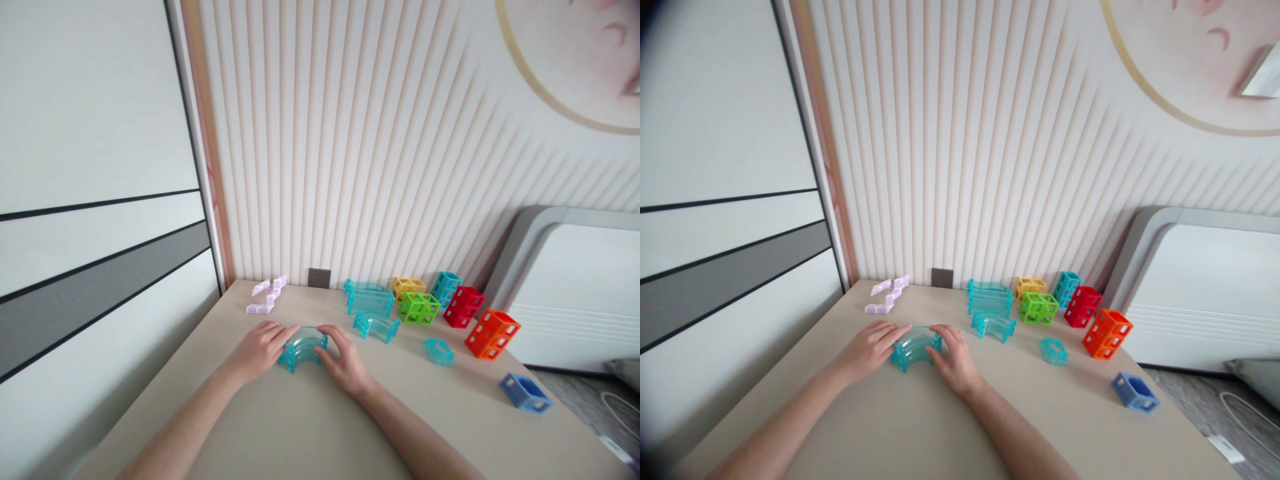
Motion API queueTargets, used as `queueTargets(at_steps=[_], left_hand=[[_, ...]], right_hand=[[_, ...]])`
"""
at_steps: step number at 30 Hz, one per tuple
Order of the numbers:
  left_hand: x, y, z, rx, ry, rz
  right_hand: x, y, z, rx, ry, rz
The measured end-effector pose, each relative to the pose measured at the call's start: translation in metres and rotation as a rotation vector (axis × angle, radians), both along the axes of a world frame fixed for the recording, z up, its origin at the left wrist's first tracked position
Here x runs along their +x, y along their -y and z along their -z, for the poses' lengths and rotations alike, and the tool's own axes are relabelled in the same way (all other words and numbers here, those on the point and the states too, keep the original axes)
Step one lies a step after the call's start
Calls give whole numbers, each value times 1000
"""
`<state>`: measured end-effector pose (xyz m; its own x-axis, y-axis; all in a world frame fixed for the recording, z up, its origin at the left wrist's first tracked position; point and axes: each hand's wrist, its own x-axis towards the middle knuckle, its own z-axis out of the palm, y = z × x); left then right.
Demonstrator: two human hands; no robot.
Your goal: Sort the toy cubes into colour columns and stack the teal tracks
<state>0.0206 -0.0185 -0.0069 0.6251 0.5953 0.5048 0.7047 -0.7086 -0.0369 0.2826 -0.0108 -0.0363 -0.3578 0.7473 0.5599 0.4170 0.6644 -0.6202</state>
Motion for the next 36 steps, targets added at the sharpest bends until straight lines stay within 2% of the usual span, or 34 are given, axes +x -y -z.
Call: queueTargets(at_steps=[5, 10, 18, 28, 36], left_hand=[[-8, 5, -4, -86, 45, 60], [-10, 7, -4, -144, 42, 53], [-5, 5, 6, -150, 48, 10], [1, 8, 2, -153, 56, 11], [2, 8, 5, -147, 78, 11]], right_hand=[[0, 0, -1, -34, -3, -17], [1, -1, 0, -46, 8, -32], [1, 0, -2, -74, 3, -48], [5, -1, 2, -82, -25, -34], [6, -3, 6, -115, -1, -19]])
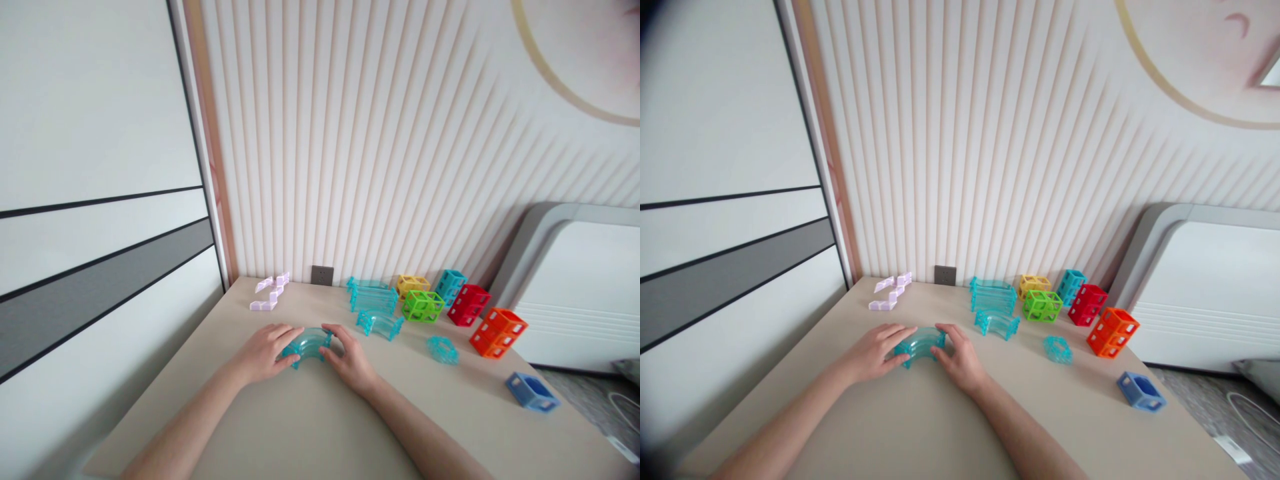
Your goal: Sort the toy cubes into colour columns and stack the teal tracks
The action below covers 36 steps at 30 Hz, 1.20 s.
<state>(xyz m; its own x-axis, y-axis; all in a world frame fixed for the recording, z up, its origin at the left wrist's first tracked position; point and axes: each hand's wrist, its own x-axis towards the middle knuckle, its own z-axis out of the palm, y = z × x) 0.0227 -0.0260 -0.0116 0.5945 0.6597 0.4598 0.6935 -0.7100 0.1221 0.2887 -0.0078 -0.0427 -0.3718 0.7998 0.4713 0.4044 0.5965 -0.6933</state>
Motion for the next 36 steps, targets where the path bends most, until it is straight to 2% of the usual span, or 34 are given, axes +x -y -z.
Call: queueTargets(at_steps=[8, 15, 19, 26, 30, 36], left_hand=[[0, 1, -1, -21, -19, -20], [3, 2, -3, -96, -2, -42], [10, 4, -2, -130, -26, -96], [24, 9, -2, -75, -51, -192], [26, 9, -3, -60, -51, -204], [28, 12, -6, -130, -72, -243]], right_hand=[[0, 1, -1, -27, 32, -20], [-1, 2, 2, -36, 47, 33], [-1, 2, 2, -43, 54, 44], [-2, 1, 3, -84, 34, 59], [-2, 1, 5, -65, 35, 37], [-3, 2, 3, -125, 82, 51]])
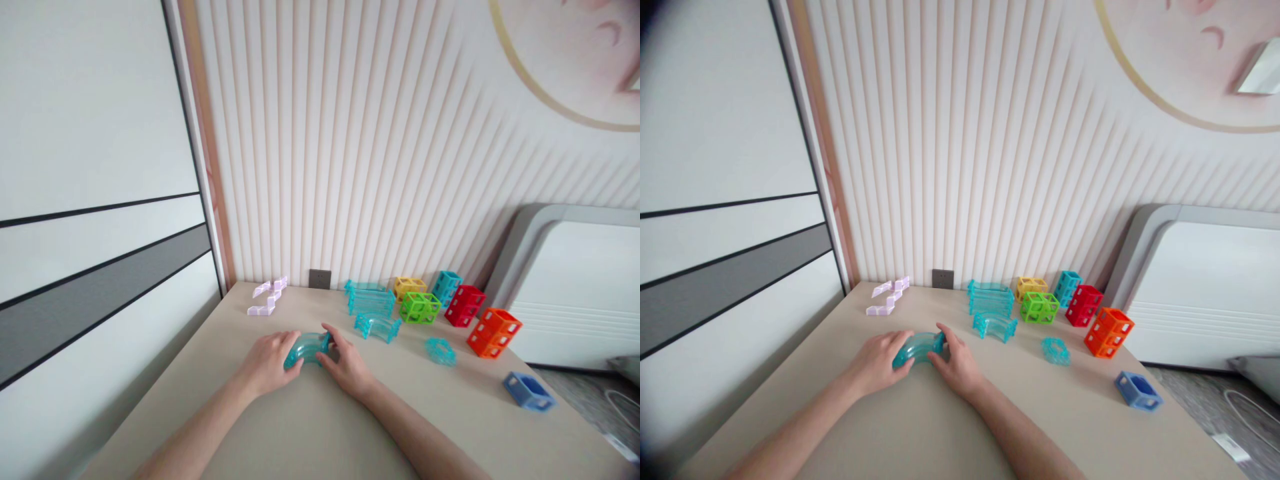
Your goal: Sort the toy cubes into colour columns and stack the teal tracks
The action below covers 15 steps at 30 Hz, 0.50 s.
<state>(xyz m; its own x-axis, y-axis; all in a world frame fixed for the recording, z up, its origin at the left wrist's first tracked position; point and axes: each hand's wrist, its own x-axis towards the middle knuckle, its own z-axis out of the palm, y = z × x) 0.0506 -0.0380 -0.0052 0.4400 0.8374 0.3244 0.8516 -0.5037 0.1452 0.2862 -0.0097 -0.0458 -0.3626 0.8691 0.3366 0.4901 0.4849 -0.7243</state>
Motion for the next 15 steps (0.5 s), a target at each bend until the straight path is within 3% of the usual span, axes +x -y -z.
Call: queueTargets(at_steps=[9, 15], left_hand=[[9, 6, -13, -92, -96, -154], [10, 4, -12, -226, -125, -224]], right_hand=[[-1, -2, 1, -33, -3, -3], [1, -2, 5, -38, 19, 25]])
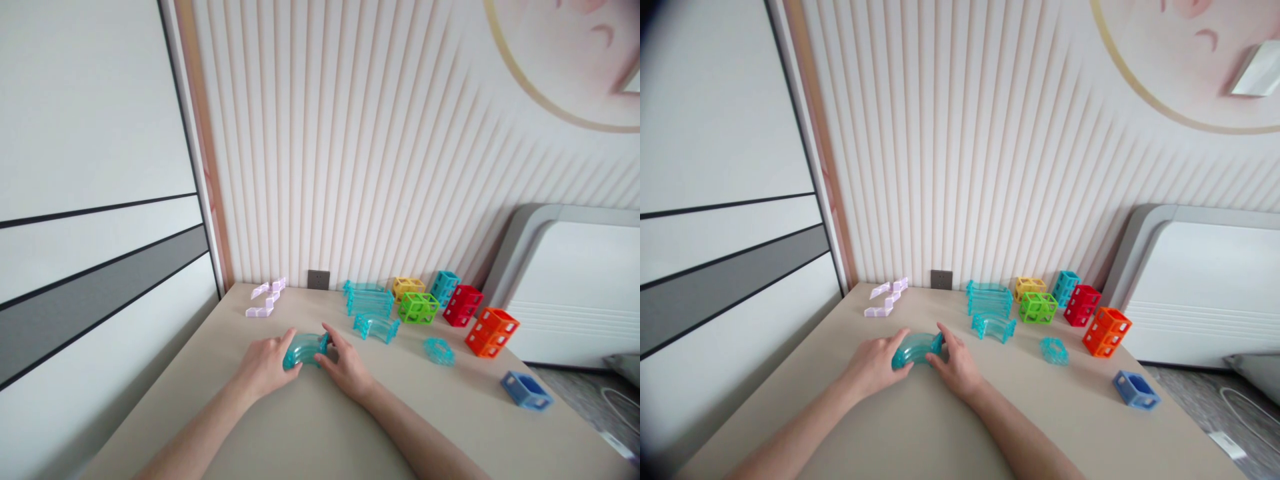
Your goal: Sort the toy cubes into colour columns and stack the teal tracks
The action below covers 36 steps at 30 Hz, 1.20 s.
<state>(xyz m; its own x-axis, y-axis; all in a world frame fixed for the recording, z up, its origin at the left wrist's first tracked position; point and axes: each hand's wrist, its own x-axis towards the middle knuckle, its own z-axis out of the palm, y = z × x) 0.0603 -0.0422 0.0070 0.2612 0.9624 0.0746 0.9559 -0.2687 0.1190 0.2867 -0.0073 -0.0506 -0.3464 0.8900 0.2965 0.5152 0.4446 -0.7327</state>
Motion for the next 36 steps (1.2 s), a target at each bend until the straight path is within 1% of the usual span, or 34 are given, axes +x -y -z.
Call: queueTargets(at_steps=[6, 14, 21, 29, 36], left_hand=[[-2, -2, 3, -3, 12, 4], [-3, 1, -5, -24, -21, -11], [-3, 2, -6, -29, -40, 3], [-2, 3, -7, -14, -36, 10], [-3, 1, -1, 5, -15, 15]], right_hand=[[-1, 2, -4, -5, 2, 22], [2, 5, -3, -44, 113, 50], [2, 6, -5, -72, 134, 59], [3, 7, -6, -57, 159, 47], [1, 10, -8, -25, 189, 53]])
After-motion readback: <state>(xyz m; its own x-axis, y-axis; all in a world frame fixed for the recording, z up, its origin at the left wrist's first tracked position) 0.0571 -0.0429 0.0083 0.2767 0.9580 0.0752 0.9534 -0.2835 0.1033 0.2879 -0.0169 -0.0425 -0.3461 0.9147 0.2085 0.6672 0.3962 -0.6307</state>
